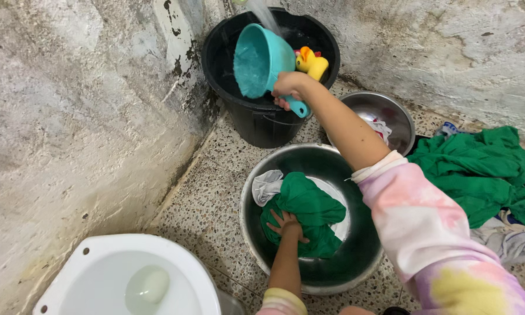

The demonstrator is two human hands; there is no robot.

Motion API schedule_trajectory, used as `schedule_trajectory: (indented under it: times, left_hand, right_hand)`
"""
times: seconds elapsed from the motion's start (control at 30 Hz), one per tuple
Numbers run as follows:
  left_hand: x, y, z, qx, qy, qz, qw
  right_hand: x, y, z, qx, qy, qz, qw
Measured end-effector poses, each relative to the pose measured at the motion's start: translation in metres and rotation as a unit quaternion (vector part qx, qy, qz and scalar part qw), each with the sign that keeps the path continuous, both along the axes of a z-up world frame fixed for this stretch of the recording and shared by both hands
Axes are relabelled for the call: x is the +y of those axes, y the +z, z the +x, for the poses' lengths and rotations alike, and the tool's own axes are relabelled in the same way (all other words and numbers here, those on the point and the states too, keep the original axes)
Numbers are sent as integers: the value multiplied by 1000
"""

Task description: The person washes clothes by hand in a metal basin. They scoop water from a black bucket using a blue scoop, pour it over the clothes, agitate and rinse them, then transfer the wet items to a second basin. They repeat this process with additional garments.

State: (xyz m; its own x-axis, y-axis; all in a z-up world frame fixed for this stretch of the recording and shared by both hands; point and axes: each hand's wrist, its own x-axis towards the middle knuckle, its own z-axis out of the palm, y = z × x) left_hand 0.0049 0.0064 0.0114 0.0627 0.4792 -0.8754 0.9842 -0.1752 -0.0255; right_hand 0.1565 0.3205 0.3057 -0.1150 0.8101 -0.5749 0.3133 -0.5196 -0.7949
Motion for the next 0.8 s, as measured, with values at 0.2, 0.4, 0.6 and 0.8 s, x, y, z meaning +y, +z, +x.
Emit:
schedule_trajectory:
  times: [0.2, 0.4, 0.6, 0.8]
  left_hand:
    - [0, 0, 2, 2, 3, -1, 1000]
    - [-1, 2, 6, 28, -13, -4, 1000]
    - [-5, 4, 3, 10, -7, 17, 1000]
    - [-5, 7, 5, 14, 11, 17, 1000]
  right_hand:
    - [6, -16, 17, 224, -95, -64, 968]
    - [-7, -23, 22, 356, -23, 24, 934]
    - [-41, -5, 17, 320, -101, 121, 934]
    - [-68, 39, 33, 350, -132, 134, 918]
